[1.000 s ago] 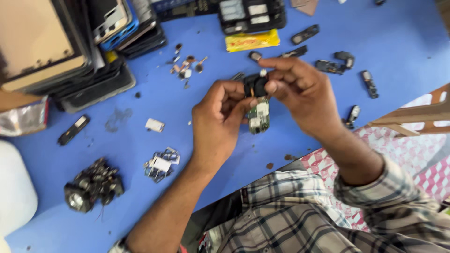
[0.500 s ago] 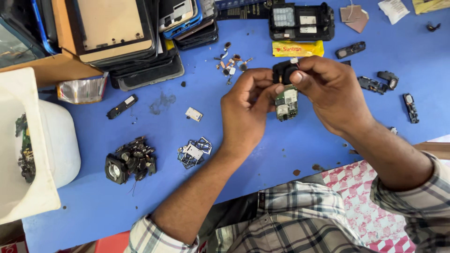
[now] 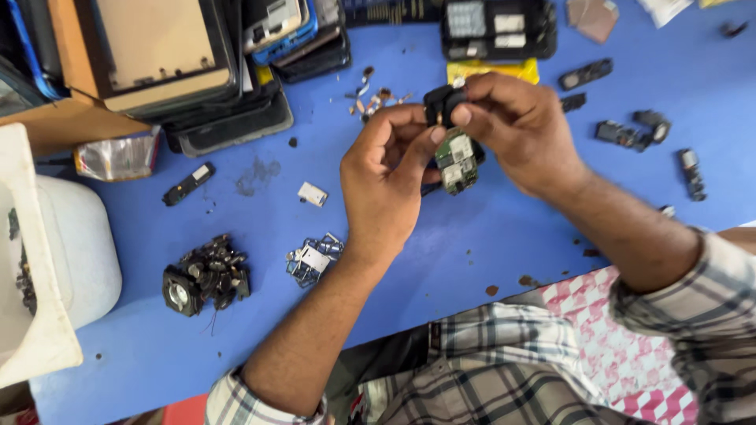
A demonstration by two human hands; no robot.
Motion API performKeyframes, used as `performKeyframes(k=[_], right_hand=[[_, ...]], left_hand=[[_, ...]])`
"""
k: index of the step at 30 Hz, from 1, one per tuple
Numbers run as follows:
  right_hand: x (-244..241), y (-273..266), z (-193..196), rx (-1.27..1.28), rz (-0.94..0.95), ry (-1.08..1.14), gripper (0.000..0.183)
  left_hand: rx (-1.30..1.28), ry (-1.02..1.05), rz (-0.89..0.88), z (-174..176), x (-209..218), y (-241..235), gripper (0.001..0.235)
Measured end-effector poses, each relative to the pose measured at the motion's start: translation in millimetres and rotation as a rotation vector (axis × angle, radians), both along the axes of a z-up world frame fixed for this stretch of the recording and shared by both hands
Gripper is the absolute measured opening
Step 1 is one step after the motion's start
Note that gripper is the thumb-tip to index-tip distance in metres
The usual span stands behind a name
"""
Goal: The person assembles a small electronic device by hand, inserting a circuit board into a housing, attaching a screen, and closing the casing. The person handles the device and its components on a cluttered blue workbench.
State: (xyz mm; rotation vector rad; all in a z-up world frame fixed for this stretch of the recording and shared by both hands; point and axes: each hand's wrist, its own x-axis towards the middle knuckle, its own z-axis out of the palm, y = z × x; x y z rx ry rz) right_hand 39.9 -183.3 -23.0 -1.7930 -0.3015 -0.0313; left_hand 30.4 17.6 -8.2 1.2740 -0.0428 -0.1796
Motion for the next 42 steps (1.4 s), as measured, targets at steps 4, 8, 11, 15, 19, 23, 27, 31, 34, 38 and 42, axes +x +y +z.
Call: performKeyframes(k=[4, 8, 11, 15, 19, 23, 27, 31, 34, 38, 42], right_hand=[[7.0, -6.5, -1.6, 0.132, 0.028, 0.071, 0.017], [18.4, -14.4, -0.2, 0.391, -0.062, 0.169, 0.016], [20.8, -24.0, 6.2, 0.625, -0.052, 0.161, 0.016], [17.7, -30.4, 19.6, 0.677, -0.087, 0.109, 0.016], [19.5, -30.4, 23.5, 0.633, -0.188, 0.106, 0.018], [19.4, -33.6, 17.1, 0.618, -0.216, 0.143, 0.018], [20.3, -39.6, 10.9, 0.606, -0.171, 0.172, 0.017], [21.9, -40.3, 10.9, 0.572, -0.157, 0.187, 0.018], [23.2, -35.9, 15.4, 0.531, -0.185, 0.237, 0.016], [22.5, -25.9, 17.0, 0.491, -0.19, 0.296, 0.013], [19.2, -24.0, 14.3, 0.374, -0.164, 0.319, 0.015]], left_hand=[[-0.005, -0.094, -0.018, 3.1, 3.1, 0.6, 0.023], [-0.017, -0.158, -0.016, 4.0, 10.1, 6.2, 0.023], [0.258, -0.123, -0.005, 3.0, 11.6, 12.0, 0.019], [0.901, -0.665, 0.003, 5.6, 9.4, 13.4, 0.031], [1.02, -0.683, -0.132, 8.0, 6.5, 2.0, 0.062], [1.15, -0.698, -0.166, 10.6, 4.7, -1.0, 0.065], [1.076, -0.646, -0.168, 12.1, 4.3, 3.7, 0.065], [0.834, -0.438, -0.078, 13.7, 4.7, 7.4, 0.05], [0.576, -0.227, -0.036, 11.5, 8.8, 10.0, 0.035], [0.171, 0.19, -0.033, 4.6, 14.5, 12.3, 0.024], [-0.151, 0.226, -0.048, -1.6, 14.3, 8.5, 0.019]])
